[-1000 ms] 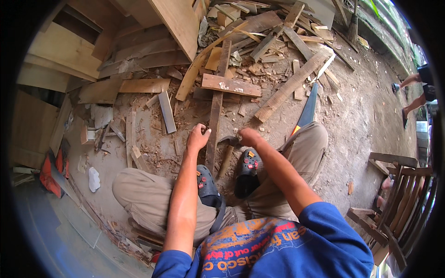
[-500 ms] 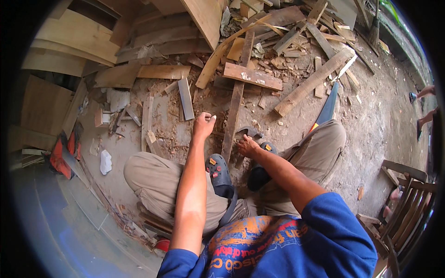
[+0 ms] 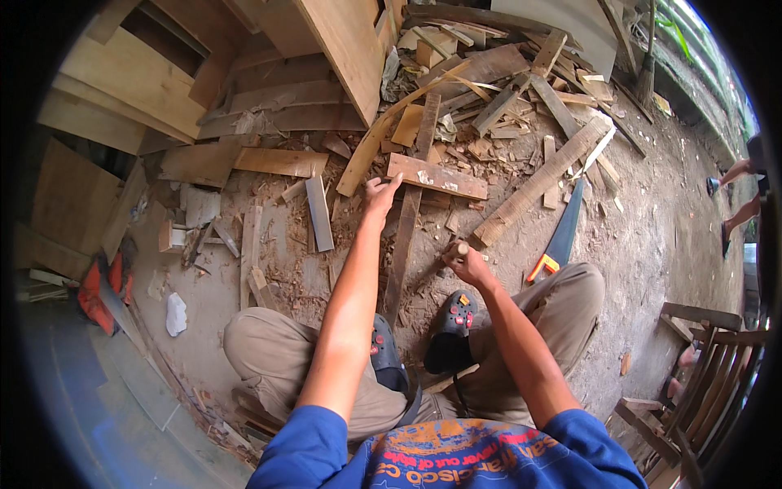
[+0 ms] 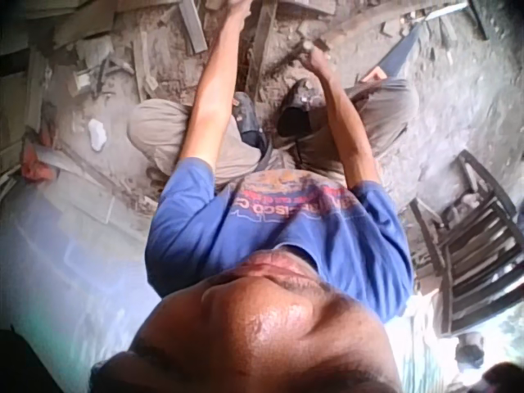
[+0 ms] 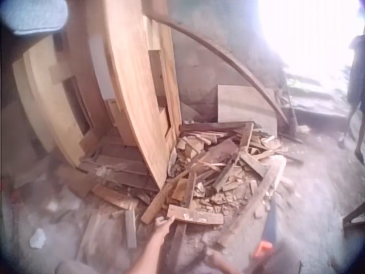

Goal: The person sits on the ground and uses a hammer to repeatedly strike and break a long wooden plank into smaller pieces. The person picks up the plank, positions it on the ground, and strikes it until it breaks, then handles the resulting fragments.

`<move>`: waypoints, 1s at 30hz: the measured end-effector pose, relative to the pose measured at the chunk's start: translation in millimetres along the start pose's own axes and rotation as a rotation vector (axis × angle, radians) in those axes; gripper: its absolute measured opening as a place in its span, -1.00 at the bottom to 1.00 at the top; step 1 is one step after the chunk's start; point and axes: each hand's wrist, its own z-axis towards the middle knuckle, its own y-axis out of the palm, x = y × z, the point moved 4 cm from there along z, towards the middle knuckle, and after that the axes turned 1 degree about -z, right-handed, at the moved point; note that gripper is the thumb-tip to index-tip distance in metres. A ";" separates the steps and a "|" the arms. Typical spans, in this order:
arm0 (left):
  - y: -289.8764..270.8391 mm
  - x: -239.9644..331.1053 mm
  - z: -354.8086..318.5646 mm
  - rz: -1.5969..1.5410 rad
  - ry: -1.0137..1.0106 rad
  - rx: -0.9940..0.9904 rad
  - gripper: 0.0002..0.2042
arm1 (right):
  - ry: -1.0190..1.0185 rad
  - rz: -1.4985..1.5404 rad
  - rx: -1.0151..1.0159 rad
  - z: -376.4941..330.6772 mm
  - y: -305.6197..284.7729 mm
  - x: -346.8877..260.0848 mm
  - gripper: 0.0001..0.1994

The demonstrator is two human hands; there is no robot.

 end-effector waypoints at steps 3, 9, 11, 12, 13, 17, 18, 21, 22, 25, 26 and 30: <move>17.3 -9.6 22.4 -0.145 -0.076 -0.021 -0.09 | 0.113 -0.017 0.227 1.1 -0.1 -2.9 -0.78; 31.2 -31.1 64.4 -0.419 -0.101 0.010 -0.39 | 0.105 -0.098 0.247 16.0 14.5 -3.9 -0.80; 39.1 -26.8 67.1 -0.497 -0.095 0.062 -0.48 | -0.001 -0.113 0.280 15.9 9.9 -20.2 -0.80; 36.9 -26.1 69.6 -0.515 -0.091 0.047 -0.49 | 0.029 -0.115 0.276 18.2 7.7 -30.7 -0.80; 33.1 -26.0 71.7 -0.534 -0.087 0.034 -0.50 | 0.058 -0.118 0.271 21.0 4.7 -41.0 -0.79; 27.7 -27.3 85.9 -0.592 -0.080 0.010 -0.51 | 0.067 -0.093 0.346 47.0 -16.1 -77.0 -0.81; 26.3 -28.0 87.0 -0.600 -0.086 0.011 -0.52 | 0.053 -0.048 0.362 55.5 -23.8 -95.3 -0.82; 22.0 -33.7 94.7 -0.636 -0.035 -0.023 -0.53 | -0.015 -0.009 0.358 95.3 -46.9 -132.3 -0.82; 16.8 -37.6 95.4 -0.658 -0.027 0.019 -0.52 | -0.090 -0.043 0.342 110.9 -53.6 -144.9 -0.83; -7.1 -44.2 103.4 -0.731 0.033 0.111 -0.50 | -0.100 -0.013 0.236 162.3 -62.5 -164.4 -0.79; -8.1 -41.9 102.2 -0.699 0.040 0.089 -0.51 | -0.070 -0.093 0.232 177.5 -67.6 -163.8 -0.79; -10.0 -18.1 98.1 -0.596 0.076 0.061 -0.47 | -0.153 -0.085 0.096 232.1 -73.4 -153.6 -0.75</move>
